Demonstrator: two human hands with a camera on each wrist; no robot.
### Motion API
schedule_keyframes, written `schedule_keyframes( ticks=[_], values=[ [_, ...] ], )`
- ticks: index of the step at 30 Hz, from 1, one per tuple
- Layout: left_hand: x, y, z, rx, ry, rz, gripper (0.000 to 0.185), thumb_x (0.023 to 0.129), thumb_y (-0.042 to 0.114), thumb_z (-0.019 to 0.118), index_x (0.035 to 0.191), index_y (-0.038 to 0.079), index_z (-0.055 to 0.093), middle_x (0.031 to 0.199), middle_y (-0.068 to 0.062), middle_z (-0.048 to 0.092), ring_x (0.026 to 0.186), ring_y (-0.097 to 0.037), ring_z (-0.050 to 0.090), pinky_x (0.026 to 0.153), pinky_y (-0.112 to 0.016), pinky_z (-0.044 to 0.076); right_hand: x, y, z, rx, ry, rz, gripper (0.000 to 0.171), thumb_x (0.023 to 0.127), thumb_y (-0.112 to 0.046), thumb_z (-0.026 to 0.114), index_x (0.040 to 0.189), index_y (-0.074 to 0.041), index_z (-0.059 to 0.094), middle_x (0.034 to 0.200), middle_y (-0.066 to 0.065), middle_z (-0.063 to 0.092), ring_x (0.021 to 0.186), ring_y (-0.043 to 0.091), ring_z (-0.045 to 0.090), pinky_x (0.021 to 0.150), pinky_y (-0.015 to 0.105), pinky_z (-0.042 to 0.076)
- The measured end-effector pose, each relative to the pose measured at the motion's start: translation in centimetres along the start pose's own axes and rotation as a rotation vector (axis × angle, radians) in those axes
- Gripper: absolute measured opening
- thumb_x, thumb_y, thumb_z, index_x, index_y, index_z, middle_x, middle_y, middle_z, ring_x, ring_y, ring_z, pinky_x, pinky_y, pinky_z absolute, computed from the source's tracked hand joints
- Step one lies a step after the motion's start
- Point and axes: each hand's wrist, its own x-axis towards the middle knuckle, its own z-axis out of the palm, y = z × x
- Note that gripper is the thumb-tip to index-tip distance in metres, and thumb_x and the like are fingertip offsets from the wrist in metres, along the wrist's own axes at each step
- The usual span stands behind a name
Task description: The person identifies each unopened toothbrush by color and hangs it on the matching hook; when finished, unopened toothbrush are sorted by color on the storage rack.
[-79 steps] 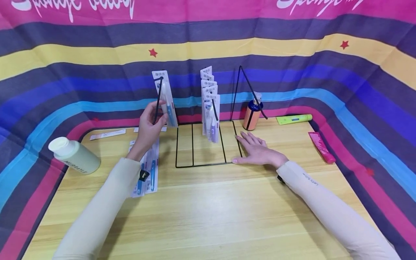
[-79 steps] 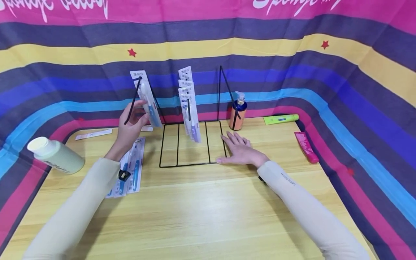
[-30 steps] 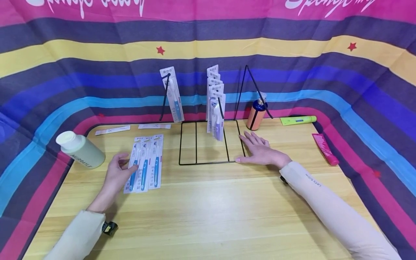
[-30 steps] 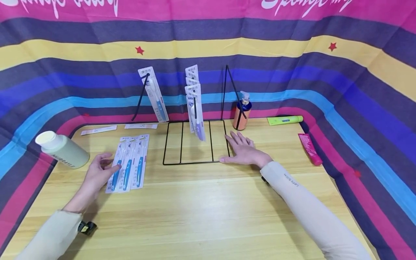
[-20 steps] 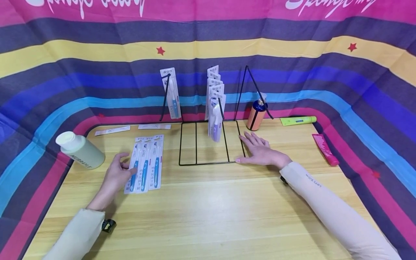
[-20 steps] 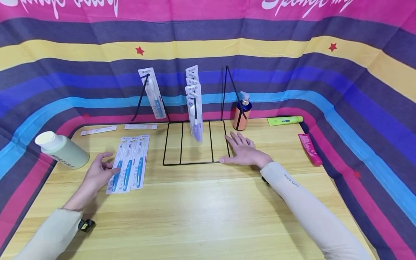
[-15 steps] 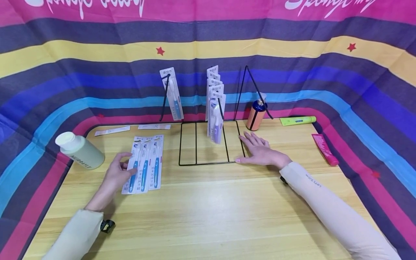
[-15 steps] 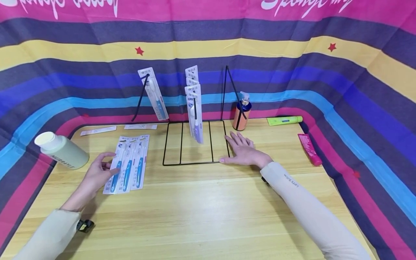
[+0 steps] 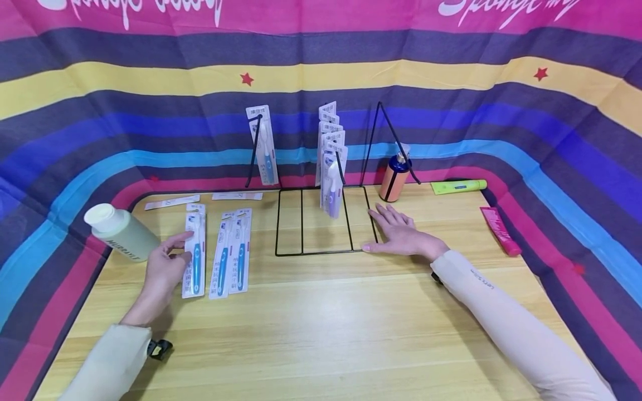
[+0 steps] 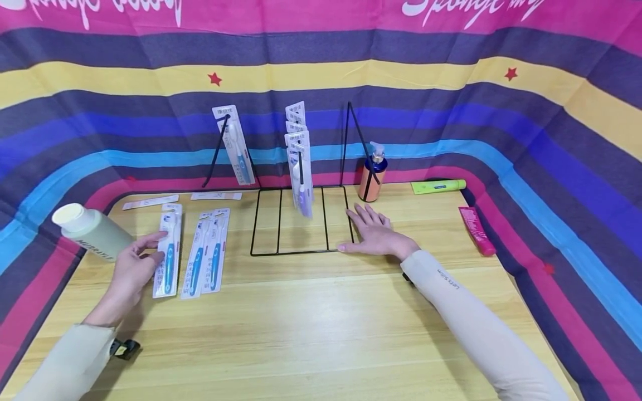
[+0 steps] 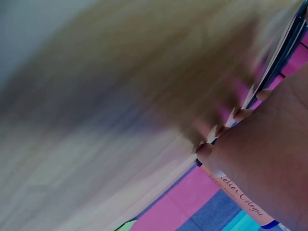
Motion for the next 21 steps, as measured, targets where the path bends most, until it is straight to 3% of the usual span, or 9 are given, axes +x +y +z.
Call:
schedule_keyframes(
  ticks=[4, 7, 10, 12, 14, 16, 21],
  values=[
    [-0.4, 0.8, -0.1, -0.073, 0.08, 0.023, 0.068, 0.097, -0.009, 0.051, 0.163, 0.011, 0.052, 0.134, 0.0, 0.047, 0.083, -0.014, 0.048, 0.057, -0.02, 0.044, -0.1, -0.2, -0.1, -0.001, -0.001, -0.001, 0.116, 0.097, -0.077, 0.064, 0.177, -0.014, 0.008, 0.183, 0.015, -0.004, 0.166, 0.041, -0.009, 0.125, 0.073, 0.002],
    [-0.9, 1.8, 0.2, -0.184, 0.152, 0.081, 0.062, 0.1, -0.007, 0.053, 0.156, 0.017, 0.062, 0.112, 0.002, 0.056, 0.072, -0.012, 0.047, 0.051, -0.019, 0.04, -0.1, -0.3, -0.2, 0.0, -0.004, 0.001, 0.116, 0.097, -0.076, 0.064, 0.177, -0.013, 0.008, 0.182, 0.016, -0.004, 0.166, 0.041, -0.009, 0.125, 0.073, 0.002],
    [-1.5, 3.0, 0.9, -0.299, 0.243, 0.227, 0.046, 0.104, -0.003, 0.06, 0.145, 0.015, 0.072, 0.085, -0.002, 0.055, 0.066, -0.013, 0.047, 0.049, -0.019, 0.038, 0.0, -0.3, -0.3, 0.006, -0.007, 0.008, 0.116, 0.097, -0.076, 0.064, 0.177, -0.014, 0.008, 0.183, 0.015, -0.004, 0.166, 0.04, -0.009, 0.126, 0.072, 0.002],
    [-2.0, 3.9, 1.5, -0.364, 0.289, 0.345, 0.036, 0.106, 0.0, 0.064, 0.139, 0.01, 0.076, 0.077, -0.005, 0.056, 0.063, -0.014, 0.047, 0.05, -0.018, 0.037, 0.1, -0.4, -0.5, 0.005, -0.01, 0.012, 0.116, 0.097, -0.077, 0.063, 0.177, -0.014, 0.008, 0.183, 0.015, -0.004, 0.166, 0.04, -0.009, 0.126, 0.072, 0.002],
    [-2.6, 4.7, 2.0, -0.378, 0.309, 0.469, 0.032, 0.107, 0.0, 0.065, 0.137, 0.004, 0.075, 0.082, -0.005, 0.062, 0.064, -0.013, 0.05, 0.051, -0.017, 0.037, 0.1, -0.4, -0.5, 0.001, -0.017, 0.018, 0.116, 0.097, -0.078, 0.063, 0.177, -0.015, 0.008, 0.183, 0.015, -0.004, 0.166, 0.04, -0.01, 0.126, 0.072, 0.001],
    [-3.1, 5.4, 2.5, -0.454, 0.295, 0.576, 0.034, 0.105, -0.004, 0.065, 0.139, -0.001, 0.072, 0.096, -0.009, 0.068, 0.067, -0.012, 0.057, 0.055, -0.015, 0.043, 0.1, -0.5, -0.5, -0.003, -0.023, 0.023, 0.117, 0.096, -0.079, 0.062, 0.177, -0.015, 0.009, 0.183, 0.014, -0.004, 0.166, 0.04, -0.01, 0.127, 0.071, 0.0],
    [-4.7, 7.1, 4.3, -0.672, 0.168, 0.836, 0.045, 0.1, -0.019, 0.054, 0.144, -0.013, 0.056, 0.135, -0.021, 0.059, 0.102, -0.023, 0.072, 0.084, -0.021, 0.059, 0.0, -0.5, -0.4, -0.009, -0.028, 0.021, 0.115, 0.096, -0.079, 0.062, 0.178, -0.016, 0.009, 0.183, 0.014, -0.004, 0.166, 0.04, -0.01, 0.126, 0.073, -0.001]
  ],
)
